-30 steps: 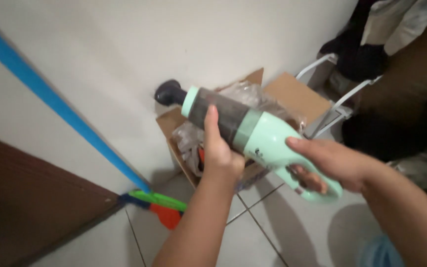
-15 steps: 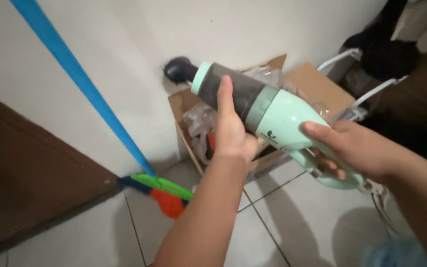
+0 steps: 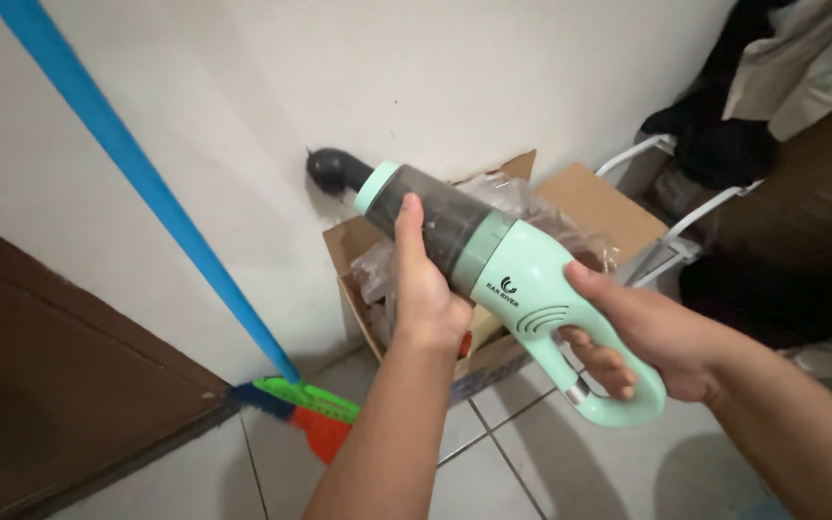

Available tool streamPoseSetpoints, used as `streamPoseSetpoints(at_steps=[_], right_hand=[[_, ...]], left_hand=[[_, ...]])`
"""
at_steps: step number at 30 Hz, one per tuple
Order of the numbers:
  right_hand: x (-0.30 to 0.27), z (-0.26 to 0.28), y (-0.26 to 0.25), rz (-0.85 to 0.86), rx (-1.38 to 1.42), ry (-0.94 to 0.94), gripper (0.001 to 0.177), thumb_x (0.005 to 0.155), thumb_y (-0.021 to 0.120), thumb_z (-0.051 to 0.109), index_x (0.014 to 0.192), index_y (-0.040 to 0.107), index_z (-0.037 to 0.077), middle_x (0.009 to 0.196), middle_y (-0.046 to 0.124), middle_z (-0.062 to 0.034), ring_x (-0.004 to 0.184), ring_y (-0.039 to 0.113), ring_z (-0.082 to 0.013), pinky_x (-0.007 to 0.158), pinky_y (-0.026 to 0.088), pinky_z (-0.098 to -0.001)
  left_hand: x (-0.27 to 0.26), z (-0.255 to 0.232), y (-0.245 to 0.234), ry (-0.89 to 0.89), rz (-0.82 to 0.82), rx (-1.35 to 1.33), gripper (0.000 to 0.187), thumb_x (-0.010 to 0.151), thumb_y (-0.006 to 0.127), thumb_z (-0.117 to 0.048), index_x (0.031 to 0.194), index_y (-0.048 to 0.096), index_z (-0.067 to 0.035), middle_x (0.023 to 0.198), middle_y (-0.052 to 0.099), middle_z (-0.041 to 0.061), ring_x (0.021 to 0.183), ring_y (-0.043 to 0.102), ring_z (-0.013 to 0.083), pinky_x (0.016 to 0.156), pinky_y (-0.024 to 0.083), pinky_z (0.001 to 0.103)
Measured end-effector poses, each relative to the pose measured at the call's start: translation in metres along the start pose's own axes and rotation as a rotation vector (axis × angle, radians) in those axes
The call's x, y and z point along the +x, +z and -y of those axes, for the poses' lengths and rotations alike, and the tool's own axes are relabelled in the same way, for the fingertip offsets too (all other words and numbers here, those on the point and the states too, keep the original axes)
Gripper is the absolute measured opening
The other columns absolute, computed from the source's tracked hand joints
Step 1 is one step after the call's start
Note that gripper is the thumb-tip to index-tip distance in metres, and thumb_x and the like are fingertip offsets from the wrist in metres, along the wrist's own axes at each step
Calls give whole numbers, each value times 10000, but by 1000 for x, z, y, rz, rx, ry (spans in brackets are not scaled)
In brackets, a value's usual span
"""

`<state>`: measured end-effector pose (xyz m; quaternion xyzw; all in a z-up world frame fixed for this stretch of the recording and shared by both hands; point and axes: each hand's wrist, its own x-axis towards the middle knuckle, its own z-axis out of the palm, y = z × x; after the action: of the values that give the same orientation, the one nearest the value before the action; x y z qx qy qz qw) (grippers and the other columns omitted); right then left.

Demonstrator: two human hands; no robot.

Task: Cleaning and reassembling a portable handheld vacuum cleaner.

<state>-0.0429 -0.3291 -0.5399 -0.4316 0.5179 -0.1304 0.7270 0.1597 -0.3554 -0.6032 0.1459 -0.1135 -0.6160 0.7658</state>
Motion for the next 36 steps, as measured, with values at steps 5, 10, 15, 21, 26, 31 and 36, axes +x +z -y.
streamPoseSetpoints(at_steps=[5,10,15,21,26,31,36], right_hand=[[-9,-1,-1,-83,-136,-76,702,951,464,679,721,530,19,450,439,-33,339,393,-142,403,418,-304],[-8,-7,-9,92,-27,-10,719,928,409,736,715,523,58,445,419,1,338,413,-114,379,412,-280],[2,-15,-13,101,-25,16,705,921,380,732,705,508,73,450,411,23,336,393,-88,343,362,-257],[-1,-14,-23,129,2,-6,702,935,373,711,705,504,62,438,410,18,334,392,-100,349,364,-272],[3,-18,-42,86,-35,13,725,955,373,721,710,527,56,424,421,11,322,402,-109,341,357,-267],[12,-29,-100,283,-229,-98,695,1002,391,636,866,644,3,515,545,-1,397,515,-115,478,534,-317],[16,-35,-142,271,-427,-67,665,927,457,602,816,719,1,459,569,-8,377,518,-118,463,477,-272]], left_hand=[[-3,2,-3,21,-43,-11,440,976,568,-469,1183,613,-84,1093,698,74,1008,680,240,912,562,427],[1,5,-11,4,72,-28,447,975,551,-471,1182,617,-81,1107,699,78,1032,680,249,939,558,430],[3,13,-21,4,-8,5,432,995,549,-474,1188,624,-96,1114,698,73,1035,672,251,955,543,440],[3,12,-16,33,38,-55,478,983,518,-512,1175,630,-90,1103,707,68,1017,688,248,930,552,427],[7,17,-16,61,81,-45,449,1017,528,-501,1188,623,-97,1107,695,62,1035,674,243,951,548,425],[4,17,-16,48,48,-28,440,990,555,-516,1171,628,-121,1074,698,48,997,674,240,855,551,415],[2,14,-10,52,-26,-36,424,971,593,-479,1199,615,-122,1122,683,49,1035,670,238,926,571,424]])
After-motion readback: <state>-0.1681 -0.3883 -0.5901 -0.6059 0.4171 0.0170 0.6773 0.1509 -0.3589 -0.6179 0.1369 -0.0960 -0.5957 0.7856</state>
